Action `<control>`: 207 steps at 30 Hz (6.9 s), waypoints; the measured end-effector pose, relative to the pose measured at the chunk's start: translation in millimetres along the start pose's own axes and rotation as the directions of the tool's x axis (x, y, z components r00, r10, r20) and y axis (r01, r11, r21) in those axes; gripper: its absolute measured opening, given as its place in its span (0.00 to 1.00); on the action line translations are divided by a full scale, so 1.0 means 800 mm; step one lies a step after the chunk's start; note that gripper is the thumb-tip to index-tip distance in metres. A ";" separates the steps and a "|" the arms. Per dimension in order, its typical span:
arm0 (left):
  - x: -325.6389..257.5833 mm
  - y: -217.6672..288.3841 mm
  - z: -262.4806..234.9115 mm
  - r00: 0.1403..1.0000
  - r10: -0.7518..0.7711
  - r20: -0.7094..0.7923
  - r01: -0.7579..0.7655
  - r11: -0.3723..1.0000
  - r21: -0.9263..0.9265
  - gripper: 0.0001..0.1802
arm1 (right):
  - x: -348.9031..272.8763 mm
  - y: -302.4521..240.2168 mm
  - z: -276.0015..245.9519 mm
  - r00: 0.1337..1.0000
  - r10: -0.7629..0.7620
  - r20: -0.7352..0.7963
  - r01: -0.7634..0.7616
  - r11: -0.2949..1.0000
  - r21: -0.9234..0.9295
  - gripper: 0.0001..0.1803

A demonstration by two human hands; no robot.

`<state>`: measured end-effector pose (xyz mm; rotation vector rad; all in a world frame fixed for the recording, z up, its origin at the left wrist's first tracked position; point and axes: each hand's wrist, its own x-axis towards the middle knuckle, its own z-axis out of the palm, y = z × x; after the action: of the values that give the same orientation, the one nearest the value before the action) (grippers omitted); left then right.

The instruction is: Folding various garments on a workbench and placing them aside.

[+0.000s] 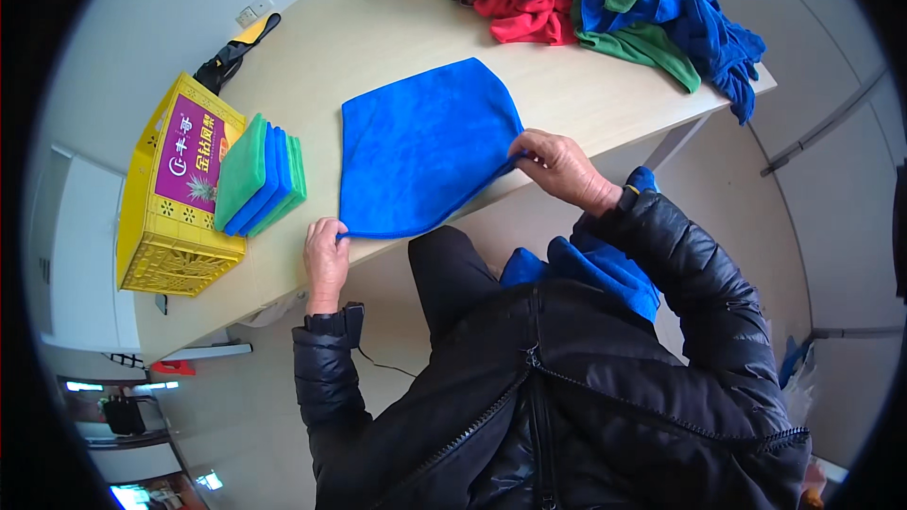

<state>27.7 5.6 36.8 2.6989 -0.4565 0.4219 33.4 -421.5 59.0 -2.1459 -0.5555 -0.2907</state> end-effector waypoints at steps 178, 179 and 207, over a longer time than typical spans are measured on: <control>0.045 0.124 0.085 0.970 0.203 -0.133 -0.220 0.968 -0.123 0.24 | -0.054 0.001 0.038 0.989 -0.125 0.079 0.135 0.982 -0.134 0.25; 0.047 0.104 0.077 0.970 0.196 -0.141 -0.207 0.976 -0.067 0.22 | -0.053 0.002 0.034 0.996 -0.078 0.053 0.081 0.995 -0.063 0.23; 0.246 -0.004 0.032 0.993 0.088 0.077 -0.066 0.966 -0.248 0.08 | 0.059 0.077 -0.040 0.802 0.580 0.141 -0.584 0.711 0.393 0.17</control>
<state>212.3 -51.6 81.4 2.4723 -0.5988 0.2494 104.4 -465.8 52.9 -1.7789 0.0879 0.1848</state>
